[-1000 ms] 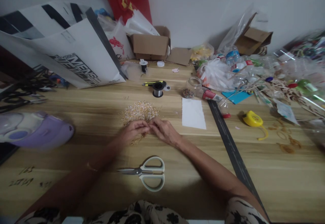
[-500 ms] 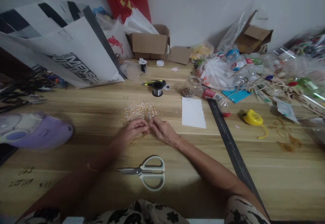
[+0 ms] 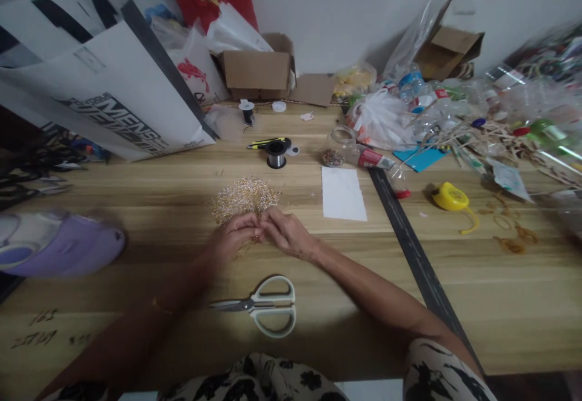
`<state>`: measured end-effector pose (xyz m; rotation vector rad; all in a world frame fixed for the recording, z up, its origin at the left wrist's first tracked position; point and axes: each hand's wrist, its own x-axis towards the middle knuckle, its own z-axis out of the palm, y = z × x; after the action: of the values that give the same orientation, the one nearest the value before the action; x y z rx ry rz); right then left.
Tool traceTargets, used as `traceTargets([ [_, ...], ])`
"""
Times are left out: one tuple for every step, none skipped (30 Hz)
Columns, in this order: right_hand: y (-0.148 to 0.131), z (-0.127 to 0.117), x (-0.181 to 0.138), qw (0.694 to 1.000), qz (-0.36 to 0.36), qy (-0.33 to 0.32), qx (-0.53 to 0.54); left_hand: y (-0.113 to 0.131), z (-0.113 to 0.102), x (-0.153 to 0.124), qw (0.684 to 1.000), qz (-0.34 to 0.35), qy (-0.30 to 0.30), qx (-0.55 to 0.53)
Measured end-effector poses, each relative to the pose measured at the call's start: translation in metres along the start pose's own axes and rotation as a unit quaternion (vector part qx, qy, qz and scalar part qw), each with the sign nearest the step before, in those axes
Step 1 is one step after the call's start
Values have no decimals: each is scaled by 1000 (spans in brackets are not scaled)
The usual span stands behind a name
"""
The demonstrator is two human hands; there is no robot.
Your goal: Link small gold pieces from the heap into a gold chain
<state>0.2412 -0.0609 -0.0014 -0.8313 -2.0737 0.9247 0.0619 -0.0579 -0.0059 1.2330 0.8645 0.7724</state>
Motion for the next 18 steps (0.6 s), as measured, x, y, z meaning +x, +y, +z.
traceTargets([
  [0,0,0,1000,2,-1,9,1,1,0,1000,1,2,7],
  [0,-1,0,1000,5,0,15,2,1,-1,1000,1,6,13],
  [1,-1,1,1000,9,1,19,3,2,-1,1000,1,9,17],
  [2,-1,1,1000,14,5,20,4,3,-2,1000,0,12,21],
  [3,-1,1,1000,21,8,19,5,3,-2,1000,-2,15,24],
  [3,-1,1,999,27,12,17,6,4,-2,1000,-4,18,25],
  [4,-1,2,999,31,17,15,6,4,-3,999,-6,23,25],
  [5,-2,2,999,33,19,14,6,4,-3,999,-8,26,24],
  [5,-2,2,999,33,20,14,5,4,-2,999,-10,29,22],
  [5,-2,2,999,31,20,15,5,3,-2,999,-10,30,19],
  [5,-2,2,999,28,20,14,4,3,-2,999,-11,30,18],
  [5,-2,2,999,24,19,11,3,2,-2,999,-12,29,17],
  [4,-2,2,1000,19,18,5,2,1,-1,999,-13,28,17],
  [4,-2,1,1000,13,17,-3,2,1,-1,999,-15,26,17],
  [3,-3,1,1000,6,14,-14,1,0,0,999,-18,24,18],
  [3,-3,1,1000,-2,9,-25,1,-1,0,999,-22,19,21],
  [3,-3,1,999,-11,4,-37,0,-2,0,999,-24,14,24],
  [3,-3,0,999,-20,-3,-48,0,-3,1,999,-26,8,28],
])
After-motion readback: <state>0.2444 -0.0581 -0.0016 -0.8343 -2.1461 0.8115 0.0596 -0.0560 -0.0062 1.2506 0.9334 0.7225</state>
